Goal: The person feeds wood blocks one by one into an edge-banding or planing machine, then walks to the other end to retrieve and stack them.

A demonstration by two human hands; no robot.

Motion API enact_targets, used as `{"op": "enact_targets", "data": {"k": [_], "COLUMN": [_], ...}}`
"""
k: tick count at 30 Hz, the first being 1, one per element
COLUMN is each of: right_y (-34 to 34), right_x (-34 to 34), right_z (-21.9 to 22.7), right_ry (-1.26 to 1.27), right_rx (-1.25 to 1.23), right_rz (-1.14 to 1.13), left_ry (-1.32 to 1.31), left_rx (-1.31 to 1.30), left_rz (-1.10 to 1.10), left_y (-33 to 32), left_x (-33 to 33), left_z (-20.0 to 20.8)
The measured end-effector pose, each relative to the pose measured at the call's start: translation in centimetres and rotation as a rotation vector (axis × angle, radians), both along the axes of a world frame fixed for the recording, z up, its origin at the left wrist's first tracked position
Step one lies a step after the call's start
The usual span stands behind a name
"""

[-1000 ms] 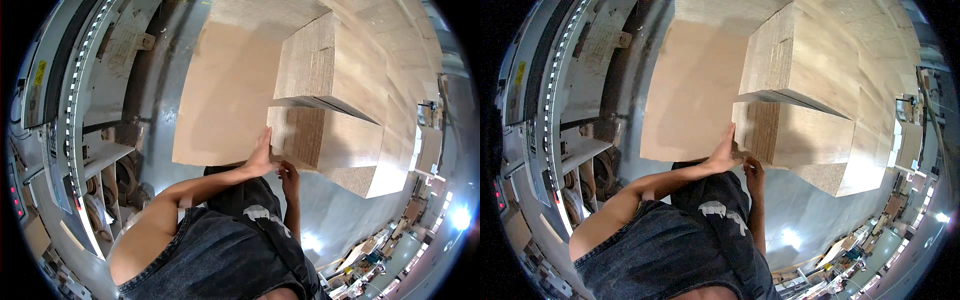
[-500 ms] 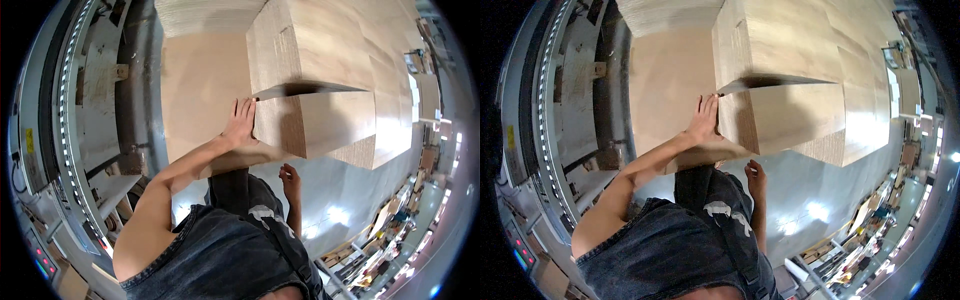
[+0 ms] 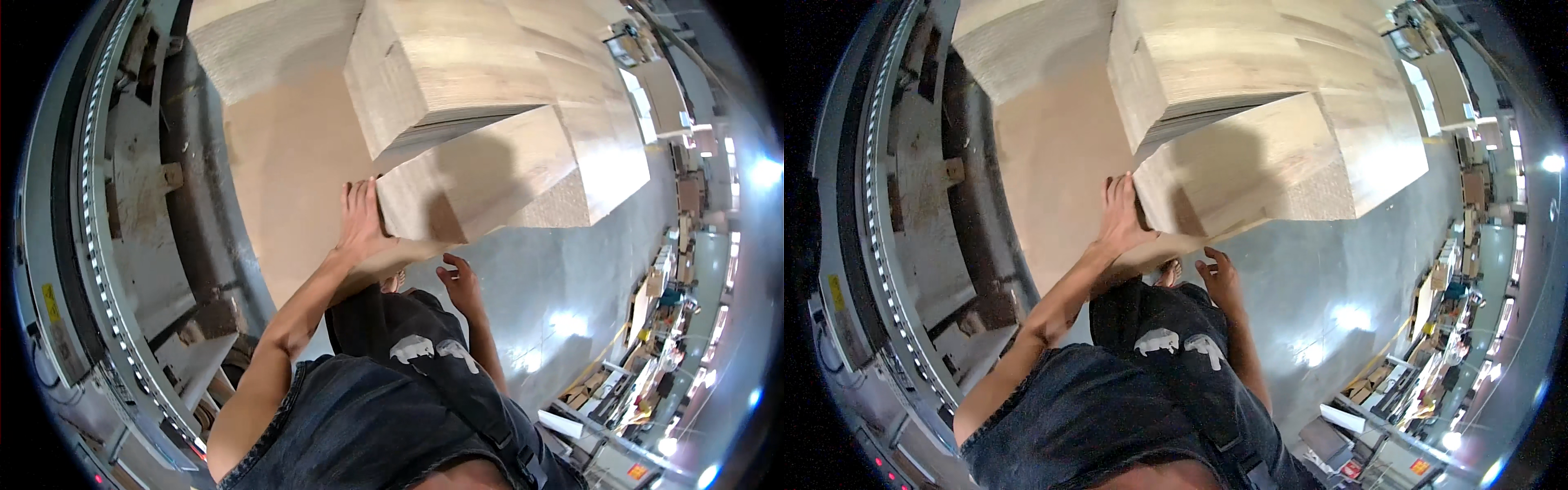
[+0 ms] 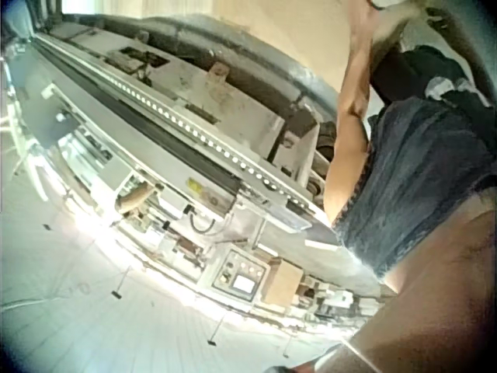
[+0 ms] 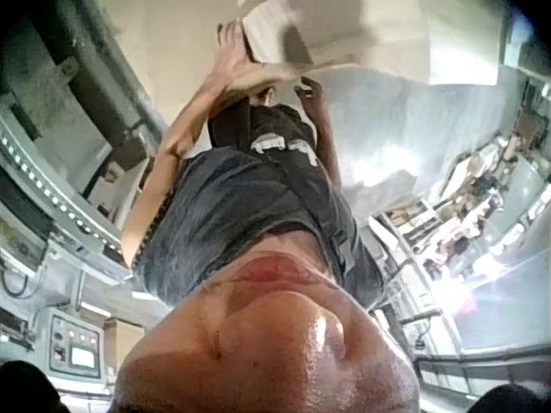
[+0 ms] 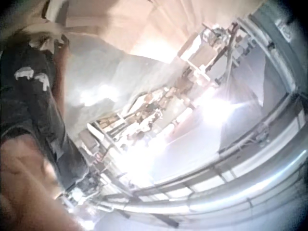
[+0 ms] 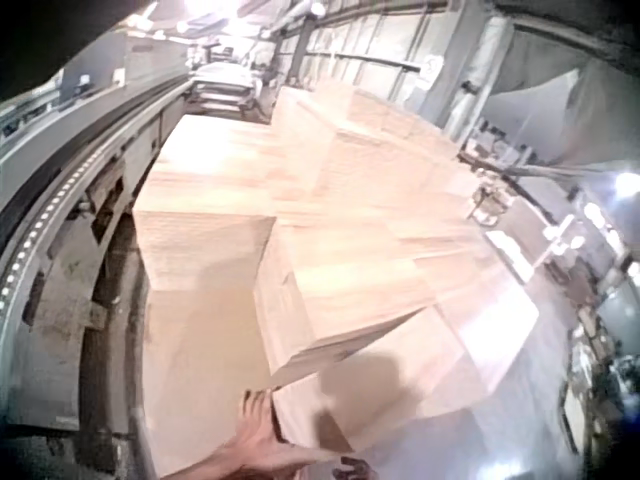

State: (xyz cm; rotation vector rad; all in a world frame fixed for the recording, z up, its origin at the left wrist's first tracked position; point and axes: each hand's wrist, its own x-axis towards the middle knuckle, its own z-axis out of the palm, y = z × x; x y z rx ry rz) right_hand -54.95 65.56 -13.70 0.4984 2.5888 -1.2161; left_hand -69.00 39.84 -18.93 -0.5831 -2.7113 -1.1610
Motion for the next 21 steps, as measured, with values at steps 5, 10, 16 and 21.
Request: {"op": "enact_targets", "data": {"k": [5,10,16,21], "right_y": [3.2,6.7,9.5,6.4], "right_x": [-1.2,-4.4,-10.9,-16.8], "right_z": [-0.6,-0.6,-0.9,-1.0], "right_ry": [0.051,0.046,-0.006,-0.046], "right_rx": [0.099,0.068,-0.206,-0.37], "right_rz": [0.023,-0.08,-0.168,-0.15], "left_ry": [-0.099,-0.206,-0.213,-0.159], "left_rx": [-0.064,-0.126,-0.212,-0.402], "left_rz": [0.077,0.112,0.122,0.007], "left_y": [-2.2,-6.5,-13.0,-18.8], "left_x": [2.6,5.9,10.0,13.5], "left_z": [1.0,1.0,-1.5,-3.1]}}
